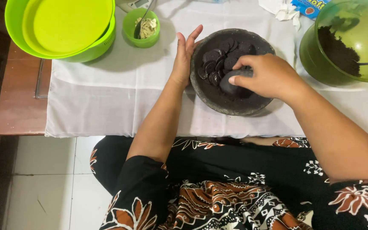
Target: Crush dark cookies in a mortar using a pestle to create a fine powder
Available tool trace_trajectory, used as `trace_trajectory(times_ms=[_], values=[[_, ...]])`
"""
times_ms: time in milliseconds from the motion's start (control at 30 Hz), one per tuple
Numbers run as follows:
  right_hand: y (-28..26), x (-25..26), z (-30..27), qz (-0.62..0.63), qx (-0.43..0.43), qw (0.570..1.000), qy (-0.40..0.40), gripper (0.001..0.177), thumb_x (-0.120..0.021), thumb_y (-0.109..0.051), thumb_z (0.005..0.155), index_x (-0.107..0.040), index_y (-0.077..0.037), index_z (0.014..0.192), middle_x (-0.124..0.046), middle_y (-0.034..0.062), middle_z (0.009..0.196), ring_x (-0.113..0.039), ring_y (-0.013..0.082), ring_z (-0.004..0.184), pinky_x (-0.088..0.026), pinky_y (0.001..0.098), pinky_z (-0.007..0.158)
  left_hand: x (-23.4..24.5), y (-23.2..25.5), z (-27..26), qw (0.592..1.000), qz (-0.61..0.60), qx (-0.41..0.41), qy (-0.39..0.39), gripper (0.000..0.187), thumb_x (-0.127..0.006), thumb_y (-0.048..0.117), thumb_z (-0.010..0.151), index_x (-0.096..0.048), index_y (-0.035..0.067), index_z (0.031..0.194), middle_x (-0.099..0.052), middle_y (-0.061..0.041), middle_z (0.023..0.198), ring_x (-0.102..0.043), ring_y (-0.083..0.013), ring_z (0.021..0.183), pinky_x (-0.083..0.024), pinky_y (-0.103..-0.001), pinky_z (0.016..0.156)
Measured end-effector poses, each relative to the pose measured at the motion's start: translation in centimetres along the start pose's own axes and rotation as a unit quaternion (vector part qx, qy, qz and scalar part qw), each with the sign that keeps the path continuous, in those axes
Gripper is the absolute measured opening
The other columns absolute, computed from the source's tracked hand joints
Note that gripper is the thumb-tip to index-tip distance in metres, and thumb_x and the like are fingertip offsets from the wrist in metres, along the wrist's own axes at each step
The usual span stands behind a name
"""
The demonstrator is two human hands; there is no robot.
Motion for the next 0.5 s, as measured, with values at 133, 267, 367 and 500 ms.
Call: trace_trajectory(times_ms=[133,267,367,500], values=[[-1.5,-1.0,0.3,-0.03,0.045,0.998,-0.026,0.036,-0.073,-0.041,0.083,-0.077,-0.017,0.11,-0.078,0.0054,0.091,-0.071,0.0302,0.075,-0.052,0.041,0.071,0.2,0.0,0.1,1.0,-0.007,-0.011,-0.006,0.094,-0.024,0.079,0.091,-0.034,0.013,0.157,-0.051,-0.034,0.149,-0.053,-0.0445,0.137,-0.043,-0.051,0.115],[-3.2,-1.4,-1.3,-0.215,0.122,0.969,-0.018,0.036,-0.068,-0.048,0.085,-0.072,-0.024,0.111,-0.075,0.0106,0.074,-0.072,0.0361,0.071,-0.052,0.0457,0.065,0.2,0.1,0.0,1.0,0.009,-0.009,-0.003,0.095,-0.023,0.078,0.091,-0.033,0.012,0.158,-0.05,-0.034,0.15,-0.052,-0.0451,0.139,-0.041,-0.051,0.115],[-2.8,-1.6,-2.3,-0.289,0.112,0.951,-0.013,0.032,-0.064,-0.048,0.09,-0.07,-0.023,0.111,-0.076,0.0094,0.076,-0.074,0.034,0.07,-0.054,0.0439,0.061,0.4,-0.2,0.1,1.0,0.002,-0.002,0.005,0.093,-0.023,0.076,0.092,-0.033,0.012,0.158,-0.051,-0.034,0.149,-0.053,-0.045,0.137,-0.043,-0.051,0.114],[0.6,-1.2,-1.0,-0.205,0.022,0.978,0.002,0.046,-0.058,-0.055,0.098,-0.068,-0.024,0.131,-0.079,0.0089,0.081,-0.076,0.0298,0.065,-0.056,0.0401,0.061,0.4,-0.3,0.2,1.0,0.019,-0.001,0.005,0.092,-0.022,0.076,0.092,-0.033,0.014,0.158,-0.052,-0.033,0.149,-0.055,-0.0448,0.137,-0.044,-0.051,0.114]])
Point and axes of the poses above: each hand's wrist, its own z-axis towards the middle knuckle, its own x-axis out of the back of the hand, y = z × x, the point moved 9 cm from there along z, towards the middle knuckle
